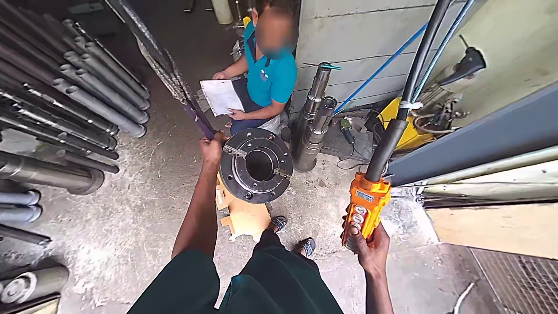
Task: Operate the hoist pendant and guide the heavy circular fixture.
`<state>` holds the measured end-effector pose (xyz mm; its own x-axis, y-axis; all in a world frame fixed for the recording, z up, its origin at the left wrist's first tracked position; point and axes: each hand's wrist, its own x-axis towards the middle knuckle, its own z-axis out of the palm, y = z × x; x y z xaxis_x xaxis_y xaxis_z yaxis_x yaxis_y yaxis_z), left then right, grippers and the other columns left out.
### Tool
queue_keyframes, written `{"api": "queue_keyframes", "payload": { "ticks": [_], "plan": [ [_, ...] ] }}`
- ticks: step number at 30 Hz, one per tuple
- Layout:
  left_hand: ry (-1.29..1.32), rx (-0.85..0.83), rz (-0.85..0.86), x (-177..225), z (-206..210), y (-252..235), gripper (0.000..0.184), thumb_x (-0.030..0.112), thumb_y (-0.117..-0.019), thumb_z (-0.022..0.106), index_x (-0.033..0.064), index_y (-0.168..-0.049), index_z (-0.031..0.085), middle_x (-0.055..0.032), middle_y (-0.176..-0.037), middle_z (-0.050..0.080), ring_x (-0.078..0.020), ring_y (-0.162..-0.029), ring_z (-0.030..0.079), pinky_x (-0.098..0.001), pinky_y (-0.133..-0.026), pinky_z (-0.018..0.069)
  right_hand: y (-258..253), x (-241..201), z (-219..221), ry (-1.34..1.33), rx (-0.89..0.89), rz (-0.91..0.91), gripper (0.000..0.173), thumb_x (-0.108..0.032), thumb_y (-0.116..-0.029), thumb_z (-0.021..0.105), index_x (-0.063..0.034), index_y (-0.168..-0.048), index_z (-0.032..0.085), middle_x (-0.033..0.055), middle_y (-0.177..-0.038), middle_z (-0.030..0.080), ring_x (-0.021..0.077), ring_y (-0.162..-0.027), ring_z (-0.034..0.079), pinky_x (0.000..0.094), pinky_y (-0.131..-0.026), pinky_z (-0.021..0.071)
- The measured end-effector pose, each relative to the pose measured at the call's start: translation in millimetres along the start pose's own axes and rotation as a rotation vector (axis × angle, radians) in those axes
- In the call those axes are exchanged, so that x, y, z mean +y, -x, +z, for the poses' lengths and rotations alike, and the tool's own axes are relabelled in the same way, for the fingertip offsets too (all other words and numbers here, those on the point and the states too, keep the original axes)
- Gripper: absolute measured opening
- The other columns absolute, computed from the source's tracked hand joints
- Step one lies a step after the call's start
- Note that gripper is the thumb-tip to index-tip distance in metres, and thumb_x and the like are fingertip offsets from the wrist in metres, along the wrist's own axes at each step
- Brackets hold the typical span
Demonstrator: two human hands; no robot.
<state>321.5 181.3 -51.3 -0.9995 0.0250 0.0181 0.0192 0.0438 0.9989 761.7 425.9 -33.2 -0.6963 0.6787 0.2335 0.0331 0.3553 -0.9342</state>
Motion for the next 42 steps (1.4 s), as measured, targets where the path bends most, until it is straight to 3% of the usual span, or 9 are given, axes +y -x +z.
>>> {"api": "queue_keyframes", "payload": {
  "ticks": [6, 15, 17, 20, 24, 29, 32, 38, 42],
  "plan": [
    [0.023, -0.007, -0.003, 2, 1, 3, 0.017, 0.022, -0.1011, 0.062, 0.0070, -0.095, 0.066, 0.0035, -0.078, 0.074, -0.0059, -0.073, 0.072, -0.0290, -0.076, 0.0605, 11, 7, -9, -0.346, 0.101, 0.030, 0.070, -0.058, -0.0908, 0.070, 0.0011, -0.125, 0.054, 0.0115, -0.101, 0.075, 0.0269, -0.079, 0.076, 0.0426, -0.064, 0.0660],
    [0.019, -0.041, -0.029, 2, -5, 1, 0.015, 0.022, -0.1008, 0.062, 0.0069, -0.103, 0.062, 0.0038, -0.081, 0.074, -0.0070, -0.076, 0.072, -0.0294, -0.079, 0.0605, 26, 4, 1, -0.571, 0.166, 0.051, 0.068, -0.059, -0.0913, 0.068, -0.0016, -0.125, 0.054, 0.0180, -0.102, 0.074, 0.0322, -0.078, 0.075, 0.0462, -0.060, 0.0650],
    [0.015, -0.030, -0.015, 5, -9, 0, 0.014, 0.021, -0.1006, 0.062, 0.0077, -0.103, 0.062, 0.0046, -0.080, 0.074, -0.0065, -0.074, 0.072, -0.0286, -0.077, 0.0606, 26, 1, 7, -0.584, 0.154, 0.071, 0.068, -0.058, -0.0899, 0.070, -0.0035, -0.126, 0.055, 0.0169, -0.103, 0.074, 0.0317, -0.079, 0.075, 0.0468, -0.063, 0.0652],
    [-0.033, -0.103, 0.018, 1, -12, 2, 0.022, 0.023, -0.0998, 0.061, 0.0049, -0.112, 0.060, 0.0042, -0.087, 0.073, -0.0075, -0.083, 0.071, -0.0328, -0.086, 0.0591, 34, -16, 9, -0.693, 0.105, 0.137, 0.069, -0.058, -0.0877, 0.072, -0.0085, -0.133, 0.056, 0.0163, -0.106, 0.073, 0.0301, -0.083, 0.074, 0.0474, -0.068, 0.0647],
    [-0.031, -0.088, 0.022, 2, -17, 0, 0.020, 0.023, -0.0982, 0.062, 0.0086, -0.112, 0.059, 0.0054, -0.087, 0.073, -0.0093, -0.082, 0.072, -0.0343, -0.084, 0.0606, 25, -43, 21, -0.983, -0.047, 0.228, 0.075, -0.058, -0.0854, 0.074, -0.0081, -0.137, 0.052, 0.0249, -0.107, 0.070, 0.0389, -0.089, 0.074, 0.0542, -0.076, 0.0634],
    [-0.025, -0.081, 0.019, 1, -21, -4, 0.022, 0.023, -0.0984, 0.063, 0.0082, -0.114, 0.058, 0.0052, -0.085, 0.072, -0.0092, -0.080, 0.072, -0.0329, -0.083, 0.0608, 17, -60, 25, -1.033, -0.186, 0.204, 0.064, -0.049, -0.0879, 0.074, -0.0100, -0.135, 0.053, 0.0230, -0.114, 0.068, 0.0355, -0.093, 0.073, 0.0511, -0.080, 0.0626],
    [-0.035, -0.076, 0.000, 2, -23, -3, 0.024, 0.025, -0.0981, 0.064, 0.0083, -0.115, 0.058, 0.0051, -0.085, 0.072, -0.0090, -0.080, 0.072, -0.0325, -0.082, 0.0606, 16, -66, 28, -0.992, -0.246, 0.200, 0.069, -0.060, -0.0909, 0.067, -0.0140, -0.139, 0.049, 0.0201, -0.112, 0.068, 0.0321, -0.089, 0.073, 0.0465, -0.078, 0.0635],
    [-0.018, -0.072, -0.009, 4, -25, -3, 0.021, 0.024, -0.0982, 0.063, 0.0096, -0.112, 0.058, 0.0050, -0.085, 0.072, -0.0092, -0.079, 0.072, -0.0322, -0.080, 0.0611, 16, -77, 45, -0.935, -0.278, 0.246, 0.059, -0.054, -0.0895, 0.073, -0.0084, -0.123, 0.058, 0.0194, -0.100, 0.072, 0.0296, -0.082, 0.075, 0.0437, -0.071, 0.0646],
    [-0.011, -0.078, -0.001, 2, -27, -5, 0.022, 0.024, -0.0984, 0.064, 0.0094, -0.114, 0.058, 0.0047, -0.084, 0.072, -0.0100, -0.078, 0.073, -0.0327, -0.080, 0.0614, 22, -81, 55, -0.973, -0.372, 0.247, 0.059, -0.056, -0.0914, 0.068, -0.0153, -0.130, 0.053, 0.0152, -0.101, 0.071, 0.0260, -0.080, 0.074, 0.0404, -0.070, 0.0644]
  ]
}}
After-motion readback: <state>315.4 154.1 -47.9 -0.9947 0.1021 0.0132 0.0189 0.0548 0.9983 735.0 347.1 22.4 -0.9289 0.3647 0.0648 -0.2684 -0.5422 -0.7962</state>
